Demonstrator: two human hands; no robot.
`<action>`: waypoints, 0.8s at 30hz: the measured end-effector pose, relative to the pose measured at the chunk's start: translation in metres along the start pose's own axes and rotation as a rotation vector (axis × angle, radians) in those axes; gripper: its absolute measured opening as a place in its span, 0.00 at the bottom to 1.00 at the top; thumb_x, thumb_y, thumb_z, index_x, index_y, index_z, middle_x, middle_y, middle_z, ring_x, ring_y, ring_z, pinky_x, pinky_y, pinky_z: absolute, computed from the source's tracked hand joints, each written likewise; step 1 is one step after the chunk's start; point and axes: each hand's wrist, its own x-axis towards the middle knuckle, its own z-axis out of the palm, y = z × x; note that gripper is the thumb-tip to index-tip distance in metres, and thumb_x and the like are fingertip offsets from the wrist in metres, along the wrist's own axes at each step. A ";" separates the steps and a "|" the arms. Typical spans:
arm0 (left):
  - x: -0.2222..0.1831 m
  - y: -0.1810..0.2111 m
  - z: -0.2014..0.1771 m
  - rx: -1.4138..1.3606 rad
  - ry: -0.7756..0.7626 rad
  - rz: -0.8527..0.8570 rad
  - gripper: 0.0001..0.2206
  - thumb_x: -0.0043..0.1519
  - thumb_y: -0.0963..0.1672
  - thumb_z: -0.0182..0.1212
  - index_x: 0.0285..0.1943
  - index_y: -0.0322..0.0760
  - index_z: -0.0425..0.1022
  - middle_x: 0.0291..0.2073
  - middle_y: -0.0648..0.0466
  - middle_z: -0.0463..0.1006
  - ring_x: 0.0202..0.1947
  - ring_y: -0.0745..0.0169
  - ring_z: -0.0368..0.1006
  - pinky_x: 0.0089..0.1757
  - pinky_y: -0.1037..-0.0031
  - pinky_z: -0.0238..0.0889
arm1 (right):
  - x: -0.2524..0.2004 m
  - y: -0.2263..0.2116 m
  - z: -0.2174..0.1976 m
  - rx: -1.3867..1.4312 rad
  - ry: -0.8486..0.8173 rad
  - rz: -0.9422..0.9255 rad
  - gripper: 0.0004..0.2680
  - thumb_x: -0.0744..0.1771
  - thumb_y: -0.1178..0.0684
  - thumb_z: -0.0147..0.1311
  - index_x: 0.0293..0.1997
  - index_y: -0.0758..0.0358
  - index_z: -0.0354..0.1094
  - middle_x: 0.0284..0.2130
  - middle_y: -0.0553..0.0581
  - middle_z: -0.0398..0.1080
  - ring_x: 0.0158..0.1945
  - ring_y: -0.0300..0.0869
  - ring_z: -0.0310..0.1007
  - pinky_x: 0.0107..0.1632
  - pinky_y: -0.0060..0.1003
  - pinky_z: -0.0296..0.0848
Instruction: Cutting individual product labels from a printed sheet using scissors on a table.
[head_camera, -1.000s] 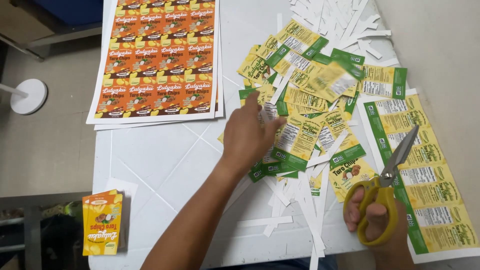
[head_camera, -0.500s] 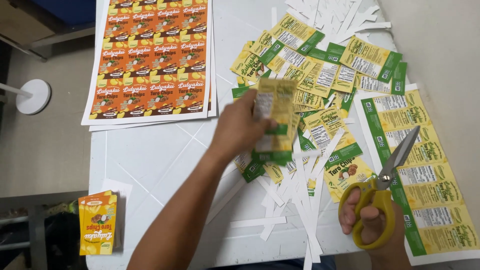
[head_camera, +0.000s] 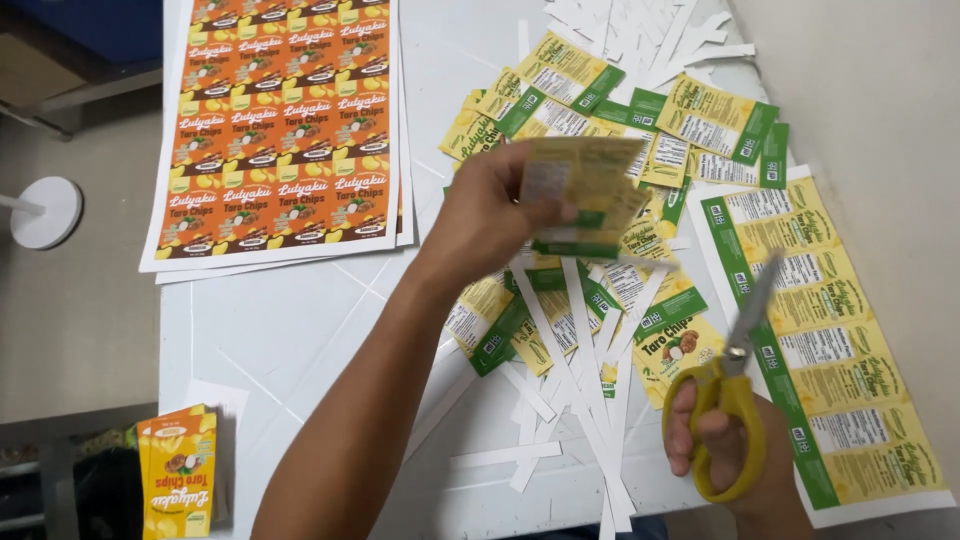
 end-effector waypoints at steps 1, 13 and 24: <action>-0.006 -0.002 0.003 -0.001 -0.004 0.000 0.16 0.55 0.34 0.65 0.51 0.38 0.80 0.48 0.50 0.86 0.51 0.50 0.85 0.49 0.65 0.86 | 0.000 -0.013 0.008 -0.001 0.004 0.000 0.17 0.65 0.42 0.63 0.37 0.70 0.67 0.15 0.61 0.65 0.12 0.45 0.65 0.14 0.34 0.67; 0.011 -0.012 -0.008 -0.470 0.331 0.119 0.11 0.53 0.36 0.70 0.43 0.31 0.75 0.45 0.42 0.85 0.46 0.42 0.85 0.47 0.57 0.85 | -0.018 -0.041 0.018 -0.166 0.052 0.933 0.12 0.67 0.53 0.55 0.37 0.80 0.70 0.17 0.70 0.66 0.14 0.56 0.65 0.18 0.47 0.65; -0.026 -0.043 -0.049 0.256 0.439 0.036 0.22 0.60 0.49 0.62 0.61 0.37 0.73 0.50 0.51 0.85 0.52 0.61 0.82 0.53 0.68 0.75 | 0.037 0.078 -0.104 1.186 -1.365 0.463 0.21 0.75 0.40 0.34 0.71 0.69 0.48 0.58 0.76 0.64 0.59 0.67 0.67 0.61 0.55 0.72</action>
